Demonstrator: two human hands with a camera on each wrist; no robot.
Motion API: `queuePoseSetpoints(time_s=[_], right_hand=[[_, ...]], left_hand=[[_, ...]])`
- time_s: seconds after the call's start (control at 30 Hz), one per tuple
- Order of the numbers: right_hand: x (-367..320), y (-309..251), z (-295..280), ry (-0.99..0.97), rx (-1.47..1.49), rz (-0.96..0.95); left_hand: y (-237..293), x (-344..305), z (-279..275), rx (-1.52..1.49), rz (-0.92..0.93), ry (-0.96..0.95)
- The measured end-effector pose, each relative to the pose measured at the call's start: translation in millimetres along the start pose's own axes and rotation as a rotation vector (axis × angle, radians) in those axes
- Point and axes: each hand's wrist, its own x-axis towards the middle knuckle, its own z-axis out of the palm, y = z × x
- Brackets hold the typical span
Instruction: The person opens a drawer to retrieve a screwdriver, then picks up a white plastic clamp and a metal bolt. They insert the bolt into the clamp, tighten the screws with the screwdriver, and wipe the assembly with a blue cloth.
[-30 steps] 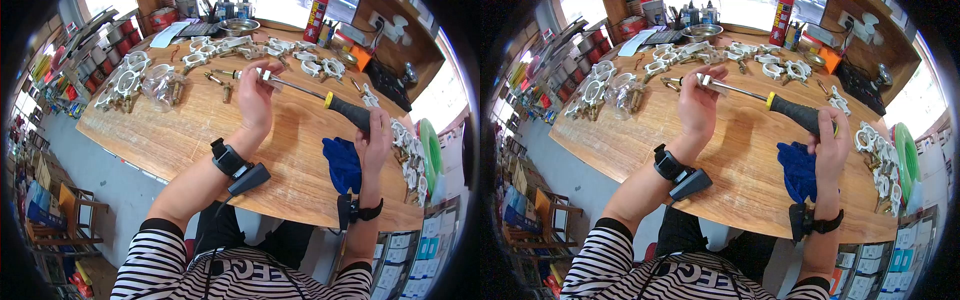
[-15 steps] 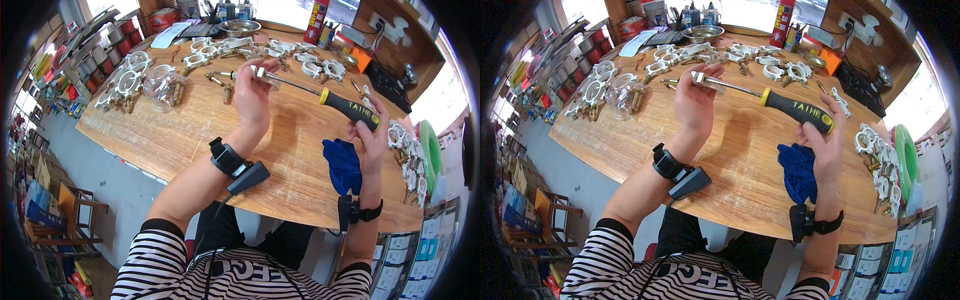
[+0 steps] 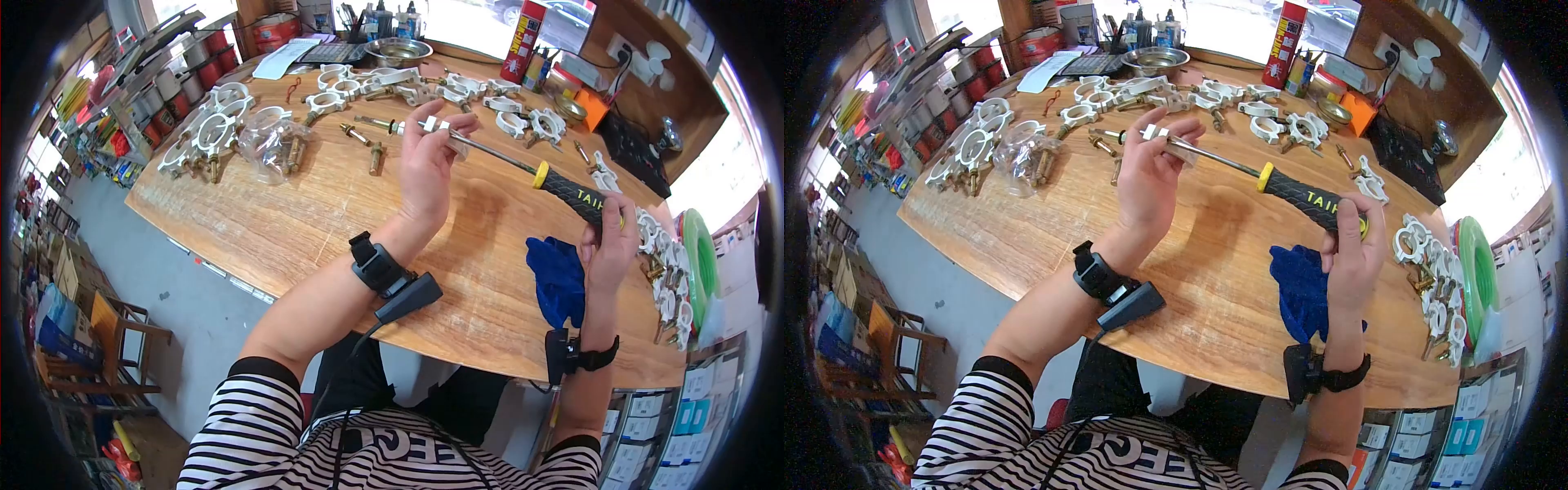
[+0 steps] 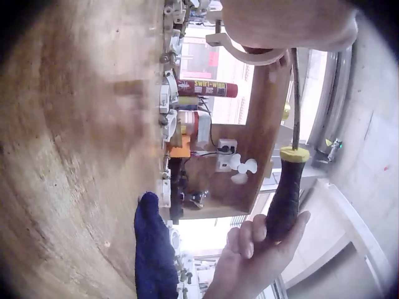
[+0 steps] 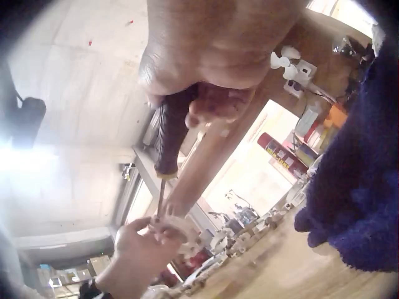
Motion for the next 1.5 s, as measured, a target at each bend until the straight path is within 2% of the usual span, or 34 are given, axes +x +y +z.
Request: queuePoseSetpoints(time_s=[0.03, 0.1, 0.13, 0.2, 0.23, 0.3, 0.33, 0.57, 0.63, 0.67, 0.73, 0.77, 0.83, 0.87, 0.9, 0.97, 1.0, 1.03, 1.1, 1.13, 1.17, 1.23, 1.27, 1.3, 1.37, 1.43, 1.5], right_hand=[[0.3, 0.3, 1.6, 0.000, 0.001, -0.002], [-1.0, -2.8, 11.6, 0.062, 0.013, -0.261], [-2.1, -3.4, 17.5, 0.061, 0.012, -0.264], [-2.5, -3.2, 27.9, 0.067, 0.043, -0.490], [-3.9, -3.5, 24.9, 0.062, 0.045, -0.492], [-7.5, -3.5, 10.7, -0.029, 0.042, -0.168], [-5.1, 0.4, 8.7, -0.003, 0.040, -0.130], [-2.2, -2.6, 22.8, 0.006, 0.085, -0.304], [0.4, -0.7, 8.1, -0.167, 0.193, -0.027], [1.9, 0.0, 7.2, -0.169, 0.192, -0.028], [3.3, 2.8, 5.8, -0.174, 0.254, 0.173], [4.2, 4.8, 4.0, -0.169, 0.254, 0.173], [7.6, 13.6, -2.2, -0.459, 0.581, 0.409], [13.8, 28.8, -11.7, -0.570, 0.713, 0.363], [11.9, 23.3, -9.6, -0.559, 0.714, 0.361], [7.2, 2.5, -0.9, -0.400, 1.017, 0.185], [6.0, -2.9, -1.2, -0.330, 1.085, 0.186], [4.0, -5.8, 0.0, -0.316, 1.088, 0.179], [0.1, -8.7, 3.5, -0.310, 0.988, 0.146], [-0.6, -3.2, 4.2, -0.369, 1.055, 0.133], [-0.3, 3.2, 3.8, -0.349, 1.059, 0.129], [-0.5, 8.0, 5.8, -0.243, 0.986, 0.246], [-2.5, 7.9, 9.6, -0.155, 0.827, 0.261], [-4.3, 8.4, 14.8, -0.168, 0.650, 0.237], [-11.1, -0.9, 31.6, -0.153, 0.597, 0.336], [-14.8, 1.2, 36.7, -0.237, 0.586, 0.342], [-18.0, 3.2, 36.1, -0.243, 0.594, 0.320]], left_hand=[[0.5, -1.1, 1.3, 0.002, 0.004, -0.013], [0.2, -0.8, 2.4, 0.001, 0.008, -0.026], [-0.2, 0.7, 1.9, -0.003, 0.042, -0.032], [0.4, 2.3, 0.9, -0.006, 0.083, -0.033], [1.0, 2.5, 0.7, 0.009, 0.070, -0.025], [1.0, 2.0, 1.1, 0.020, 0.062, -0.014], [0.3, 1.0, 1.6, -0.007, 0.052, -0.009], [2.2, 3.8, -0.9, 0.034, 0.071, -0.013], [2.9, 3.9, -1.6, 0.020, 0.057, -0.017], [3.3, 4.0, -1.8, 0.010, 0.039, -0.023], [6.3, 8.1, -2.6, -0.060, 0.033, -0.029], [8.2, 10.8, -2.8, -0.131, 0.025, -0.037], [13.6, 15.0, -4.6, -0.214, 0.004, 0.001], [17.2, 18.0, -6.5, -0.296, -0.010, 0.045], [18.3, 22.1, -13.8, -0.298, -0.019, 0.039], [15.6, 30.2, -29.0, -0.596, -0.065, 0.019], [23.3, 28.1, -18.0, -0.600, -0.115, 0.152], [21.2, 27.3, -21.2, -0.598, -0.129, 0.144], [20.2, 24.7, -22.9, -0.825, -0.299, -0.164], [20.7, 20.8, -13.9, -0.796, -0.379, 0.010], [20.3, 16.1, -9.8, -0.793, -0.399, 0.006], [19.5, 7.1, -4.7, -0.811, -0.481, -0.138], [19.1, 2.7, 0.3, -0.821, -0.527, -0.127], [17.3, -1.5, 3.9, -0.821, -0.552, -0.134], [13.2, -9.3, 8.9, -0.824, -0.617, -0.254], [9.2, -16.0, 12.7, -0.804, -0.659, -0.298], [6.5, -20.4, 15.7, -0.690, -0.686, -0.366]])
